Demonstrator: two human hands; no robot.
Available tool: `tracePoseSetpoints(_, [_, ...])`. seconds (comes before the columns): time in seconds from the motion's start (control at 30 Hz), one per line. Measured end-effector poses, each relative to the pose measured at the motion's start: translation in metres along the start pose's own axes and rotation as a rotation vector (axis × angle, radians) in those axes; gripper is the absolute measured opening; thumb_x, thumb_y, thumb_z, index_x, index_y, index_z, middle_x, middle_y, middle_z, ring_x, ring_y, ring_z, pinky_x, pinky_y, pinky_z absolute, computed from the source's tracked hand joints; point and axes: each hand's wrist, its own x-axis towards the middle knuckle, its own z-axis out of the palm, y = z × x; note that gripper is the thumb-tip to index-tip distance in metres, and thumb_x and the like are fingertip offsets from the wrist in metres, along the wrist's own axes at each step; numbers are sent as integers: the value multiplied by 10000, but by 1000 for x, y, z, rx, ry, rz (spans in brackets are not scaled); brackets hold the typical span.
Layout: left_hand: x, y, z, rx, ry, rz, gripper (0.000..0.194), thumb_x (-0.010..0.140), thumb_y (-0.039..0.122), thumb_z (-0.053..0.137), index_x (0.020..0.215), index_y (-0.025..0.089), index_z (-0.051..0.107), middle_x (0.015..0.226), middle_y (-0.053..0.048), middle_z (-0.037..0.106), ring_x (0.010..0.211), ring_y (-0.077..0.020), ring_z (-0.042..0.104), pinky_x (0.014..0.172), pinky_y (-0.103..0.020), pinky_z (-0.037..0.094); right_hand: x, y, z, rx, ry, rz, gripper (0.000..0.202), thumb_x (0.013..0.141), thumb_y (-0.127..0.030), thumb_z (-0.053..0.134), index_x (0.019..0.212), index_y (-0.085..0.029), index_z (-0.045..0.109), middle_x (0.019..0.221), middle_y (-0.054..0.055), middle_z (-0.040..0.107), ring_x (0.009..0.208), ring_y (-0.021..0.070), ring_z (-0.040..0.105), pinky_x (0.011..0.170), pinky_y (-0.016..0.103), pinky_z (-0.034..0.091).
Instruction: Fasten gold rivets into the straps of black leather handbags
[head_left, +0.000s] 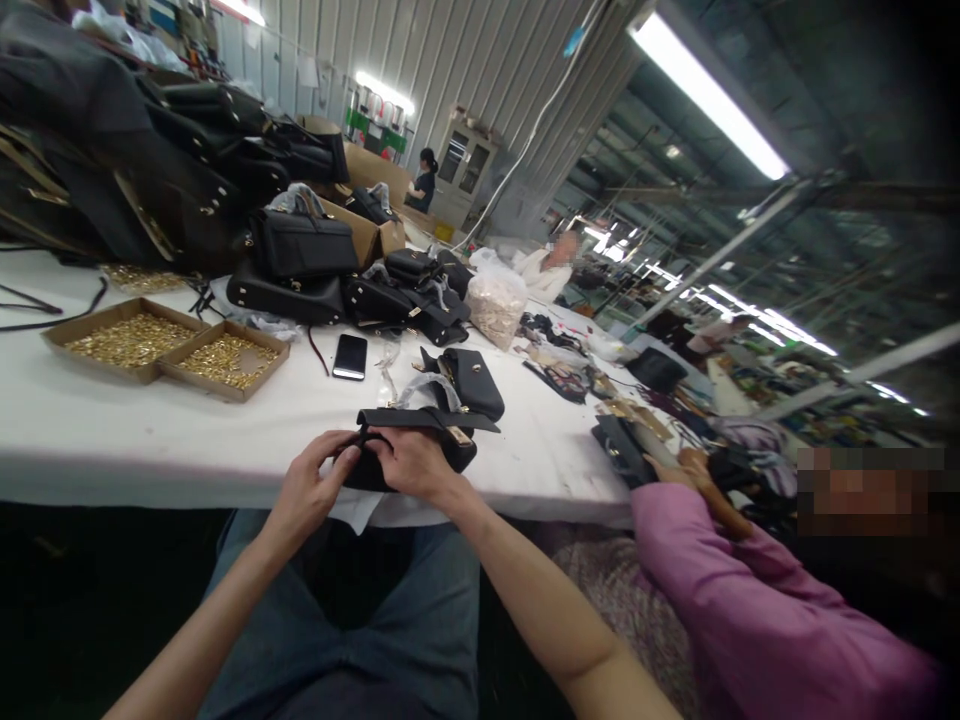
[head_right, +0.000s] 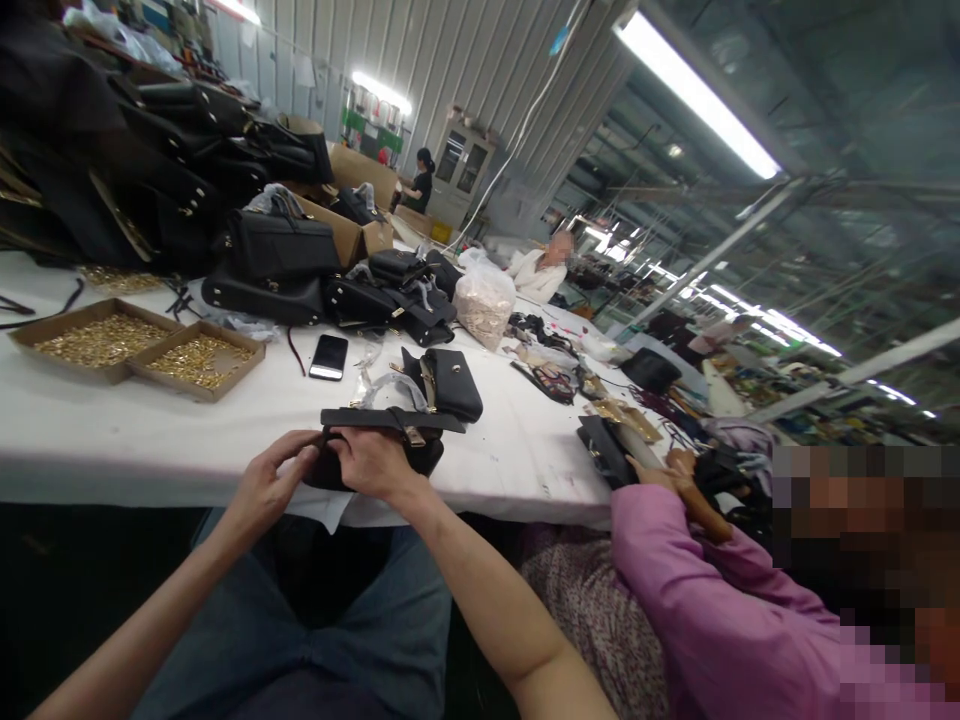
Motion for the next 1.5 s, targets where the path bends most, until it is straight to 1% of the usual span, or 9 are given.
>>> tracePoseSetpoints(0.2, [-6,-22,3,253,-86,178,619,970,511,789,1528,283,652,1581,-129,616,1500,-375,561,1296,-557,451,3,1,-6,57,-6,47,305,1130,-370,584,1367,-269,747,1286,66,815,1206,265,765,1080,365,576])
tracePoseSetpoints(0.43, [-6,-39,5,291,-133,214,612,1043,455,702,1621,320,555,1633,-130,551,1537,-354,525,1306,-556,446,3,11,-29,217,-55,5,305,1089,-343,660,1372,-301,765,1308,38,810,1188,254,770,1054,348,584])
tracePoseSetpoints(0.6, [-8,-49,1,335,-125,227,651,1051,436,681,1665,320,496,1603,-136,576,1509,-359,551,1281,-567,465,2,25,-55,76,-211,113,257,949,-434,810,1160,-297,856,1033,53,851,911,276,797,797,321,594])
tracePoseSetpoints(0.8, [-7,-54,2,383,-102,207,619,1056,467,672,1634,309,518,1563,-138,612,1462,-370,589,1251,-574,479,-2,50,-71,-86,-225,73,408,603,-126,930,968,-287,849,980,55,841,922,308,786,744,314,568])
tracePoseSetpoints(1.03, [-4,-53,3,383,-82,185,572,1045,494,681,1560,268,578,1478,-140,662,1395,-368,634,1205,-549,512,-17,72,-85,-112,-234,98,461,599,52,786,937,-261,814,880,49,823,838,275,787,727,289,550])
tracePoseSetpoints(1.17, [-6,-57,3,384,-75,180,568,1039,512,689,1544,271,585,1458,-129,676,1381,-368,647,1187,-538,525,-23,80,-84,-240,-292,24,476,688,-10,808,1106,-236,824,995,101,834,849,308,786,689,317,550])
tracePoseSetpoints(1.27, [-7,-59,2,381,-70,171,563,1033,523,689,1533,282,592,1449,-115,688,1375,-370,655,1182,-534,530,-27,79,-83,-337,-252,-37,327,810,-29,736,1077,-195,826,1045,148,828,897,321,792,757,347,572])
tracePoseSetpoints(1.37, [-7,-58,1,385,-74,144,565,1033,545,679,1529,288,591,1452,-109,689,1378,-369,655,1181,-537,531,-32,72,-90,-392,-219,-10,232,923,-112,687,1105,-165,821,1049,178,818,918,327,796,856,382,589])
tracePoseSetpoints(1.5, [-6,-56,0,389,-91,126,550,1045,555,666,1514,275,596,1460,-105,684,1380,-349,655,1189,-519,531,-38,68,-109,-443,-332,52,249,996,-294,688,1164,-156,809,1061,187,819,979,341,797,906,394,585])
